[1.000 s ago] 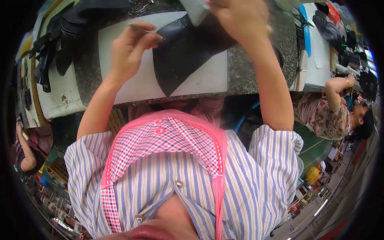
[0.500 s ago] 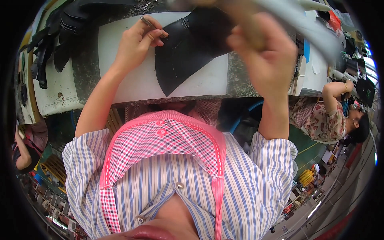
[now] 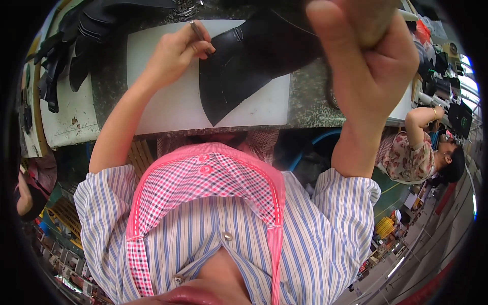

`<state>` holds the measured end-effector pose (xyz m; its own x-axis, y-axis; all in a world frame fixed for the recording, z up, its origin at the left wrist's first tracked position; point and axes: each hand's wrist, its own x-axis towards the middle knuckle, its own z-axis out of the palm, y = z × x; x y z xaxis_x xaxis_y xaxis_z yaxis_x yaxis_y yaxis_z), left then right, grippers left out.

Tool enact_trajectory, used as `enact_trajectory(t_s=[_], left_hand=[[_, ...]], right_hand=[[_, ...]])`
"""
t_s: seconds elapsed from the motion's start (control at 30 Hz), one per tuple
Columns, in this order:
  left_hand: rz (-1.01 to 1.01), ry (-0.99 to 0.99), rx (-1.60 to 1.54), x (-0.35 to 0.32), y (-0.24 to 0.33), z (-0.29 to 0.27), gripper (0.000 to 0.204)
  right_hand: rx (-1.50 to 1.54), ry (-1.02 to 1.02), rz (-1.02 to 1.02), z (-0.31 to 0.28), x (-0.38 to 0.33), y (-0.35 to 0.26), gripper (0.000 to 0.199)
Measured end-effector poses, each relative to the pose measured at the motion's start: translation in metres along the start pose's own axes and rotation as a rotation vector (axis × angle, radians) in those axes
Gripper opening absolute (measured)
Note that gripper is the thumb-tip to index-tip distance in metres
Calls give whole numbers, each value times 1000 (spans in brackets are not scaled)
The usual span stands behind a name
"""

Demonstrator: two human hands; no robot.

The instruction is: The recorder prepares leather shoe components by aligning them and using a punch tool with a hammer to mark or punch holes.

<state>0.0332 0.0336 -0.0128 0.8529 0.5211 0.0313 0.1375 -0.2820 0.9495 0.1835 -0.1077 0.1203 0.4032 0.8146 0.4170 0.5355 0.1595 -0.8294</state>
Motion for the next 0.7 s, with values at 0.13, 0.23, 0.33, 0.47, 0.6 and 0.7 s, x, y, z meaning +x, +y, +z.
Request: enact_trajectory(t_s=[0.13, 0.23, 0.33, 0.47, 0.6, 0.7], left_hand=[[194, -5, 396, -9, -14, -2, 7], [-117, 4, 27, -5, -5, -4, 8], [2, 88, -72, 10, -6, 1, 9], [412, -16, 298, 30, -10, 35, 12], [300, 19, -24, 37, 11, 5, 6], [123, 212, -53, 52, 41, -79, 10]], right_hand=[[-612, -547, 46, 21, 9, 24, 18], [-550, -511, 138, 1, 17, 43, 12], [-487, -51, -12, -19, 28, 76, 14], [-961, 48, 90, -34, 58, 150, 54], [-1008, 117, 274, -25, 55, 179, 54], [-1045, 221, 235, -28, 50, 177, 49]])
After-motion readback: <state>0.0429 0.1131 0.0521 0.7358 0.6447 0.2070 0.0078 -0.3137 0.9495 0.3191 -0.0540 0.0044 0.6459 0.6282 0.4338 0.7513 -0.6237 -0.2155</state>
